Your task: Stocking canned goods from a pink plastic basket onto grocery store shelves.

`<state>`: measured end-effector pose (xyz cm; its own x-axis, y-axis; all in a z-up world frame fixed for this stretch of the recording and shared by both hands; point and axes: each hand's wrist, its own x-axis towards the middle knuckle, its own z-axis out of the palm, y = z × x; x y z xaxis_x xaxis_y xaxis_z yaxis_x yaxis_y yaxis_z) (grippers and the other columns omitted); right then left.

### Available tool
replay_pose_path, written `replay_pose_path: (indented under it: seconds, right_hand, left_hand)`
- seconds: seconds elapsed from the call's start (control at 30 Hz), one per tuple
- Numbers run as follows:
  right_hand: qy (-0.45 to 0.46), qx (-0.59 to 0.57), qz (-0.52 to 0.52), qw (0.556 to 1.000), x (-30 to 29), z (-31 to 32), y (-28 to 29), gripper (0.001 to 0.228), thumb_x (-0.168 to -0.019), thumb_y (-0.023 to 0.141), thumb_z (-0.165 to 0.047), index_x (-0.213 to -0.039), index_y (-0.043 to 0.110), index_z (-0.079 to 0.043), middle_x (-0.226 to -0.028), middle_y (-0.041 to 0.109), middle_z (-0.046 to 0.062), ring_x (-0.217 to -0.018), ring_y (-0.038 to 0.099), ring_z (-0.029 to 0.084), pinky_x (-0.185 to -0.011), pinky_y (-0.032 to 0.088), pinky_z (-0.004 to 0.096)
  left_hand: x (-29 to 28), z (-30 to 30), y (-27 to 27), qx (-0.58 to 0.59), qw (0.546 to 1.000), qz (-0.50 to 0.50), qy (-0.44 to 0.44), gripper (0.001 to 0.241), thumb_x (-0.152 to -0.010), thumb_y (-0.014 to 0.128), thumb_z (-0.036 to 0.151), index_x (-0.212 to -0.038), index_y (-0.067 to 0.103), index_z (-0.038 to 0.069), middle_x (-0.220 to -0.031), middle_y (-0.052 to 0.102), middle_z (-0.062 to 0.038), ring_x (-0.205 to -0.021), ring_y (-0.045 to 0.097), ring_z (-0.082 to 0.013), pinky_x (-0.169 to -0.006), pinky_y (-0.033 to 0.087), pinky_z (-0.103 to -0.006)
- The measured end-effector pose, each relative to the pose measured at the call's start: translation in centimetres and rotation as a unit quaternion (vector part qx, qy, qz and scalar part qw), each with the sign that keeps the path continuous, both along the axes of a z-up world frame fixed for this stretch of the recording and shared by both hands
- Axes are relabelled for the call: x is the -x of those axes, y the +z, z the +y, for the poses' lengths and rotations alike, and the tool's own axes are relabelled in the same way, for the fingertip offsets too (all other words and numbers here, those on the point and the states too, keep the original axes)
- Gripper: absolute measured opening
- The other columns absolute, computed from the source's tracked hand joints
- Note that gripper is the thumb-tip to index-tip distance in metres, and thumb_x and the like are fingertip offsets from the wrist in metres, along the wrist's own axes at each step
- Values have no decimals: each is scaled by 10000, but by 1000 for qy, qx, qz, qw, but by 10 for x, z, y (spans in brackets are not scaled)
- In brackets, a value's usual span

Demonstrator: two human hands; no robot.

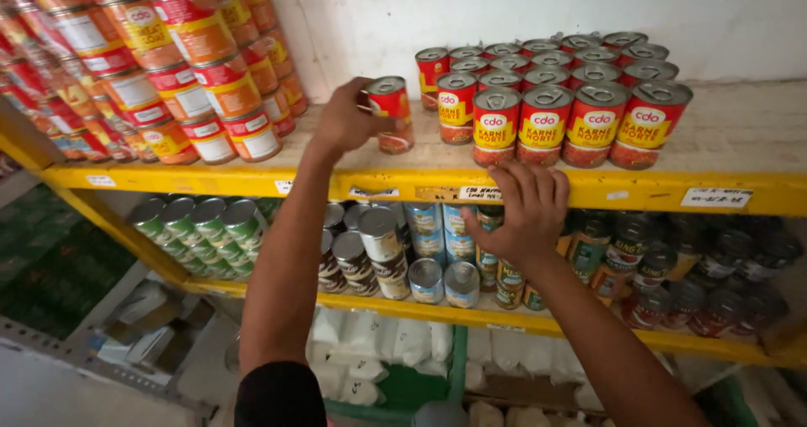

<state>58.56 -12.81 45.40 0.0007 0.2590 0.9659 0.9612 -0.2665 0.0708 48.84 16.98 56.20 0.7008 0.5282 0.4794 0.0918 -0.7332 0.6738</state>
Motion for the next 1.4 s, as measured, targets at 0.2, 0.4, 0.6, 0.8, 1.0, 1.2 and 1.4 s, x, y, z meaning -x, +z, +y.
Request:
replay_pose_path:
  seconds: [0.2,0.4,0.6,0.8,1.0,1.2,1.4]
  right_hand:
    - [7,10,11,1000,2,-6,-1,552,-847,787,-396,-1259,655,-54,-1285,621,123,-1208,559,335,-1090,382,517]
    - [8,27,21,999,1,-7,-2,557,-847,783,-386,-1263,644,-44,-1285,607,135,-1223,533,341,-1089,366,521]
    - [11,24,17,1000,3,-7,-2,559,-855,788,-372,-1278,638,-39,-1297,600,141,-1237,530,342,-1099,361,527]
    - [7,27,18,999,2,-6,-3,556,-854,795,-362,-1275,635,-36,-1301,602,143,-1243,529,345,-1101,360,529]
    - [11,25,19,999,5,-9,1,561,-838,793,-346,-1281,641,-36,-1315,612,140,-1240,540,344,-1104,367,528]
    - [3,-2,12,1000,-3,2,-6,510,-856,782,-364,-1236,656,-48,-1268,625,130,-1200,556,340,-1085,377,523]
    - [-20,-15,-6,1000,-10,9,-11,494,-867,742,-398,-1209,659,-51,-1218,646,121,-1160,581,334,-1078,381,523]
  left_hand:
    - [8,-36,-14,53,986,-2,-159,809,-760,829,56,-1465,435,20,-1137,723,-136,-959,712,-180,-761,612,-331]
    - [5,-77,-7,86,985,18,-149,785,-781,804,0,-1467,422,25,-1076,706,-178,-842,734,-202,-644,626,-322]
    - [-7,-87,-8,107,979,1,-172,796,-775,806,19,-1459,398,16,-1086,729,-187,-871,775,-218,-666,677,-326]
    - [-18,-87,-16,61,984,-16,-164,826,-733,846,108,-1441,433,3,-1132,739,-186,-935,768,-231,-683,669,-339]
    - [0,-83,1,18,999,36,6,996,-548,977,293,-1379,502,15,-1057,754,-183,-918,754,-249,-777,624,-358]
    - [-2,-7,-1,-27,990,37,135,902,-567,968,306,-1289,525,-5,-1118,736,-203,-988,753,-269,-818,620,-376]
    - [-77,75,-16,-50,982,48,177,827,-549,993,299,-1199,571,9,-1109,732,-197,-1046,720,-338,-884,582,-385]
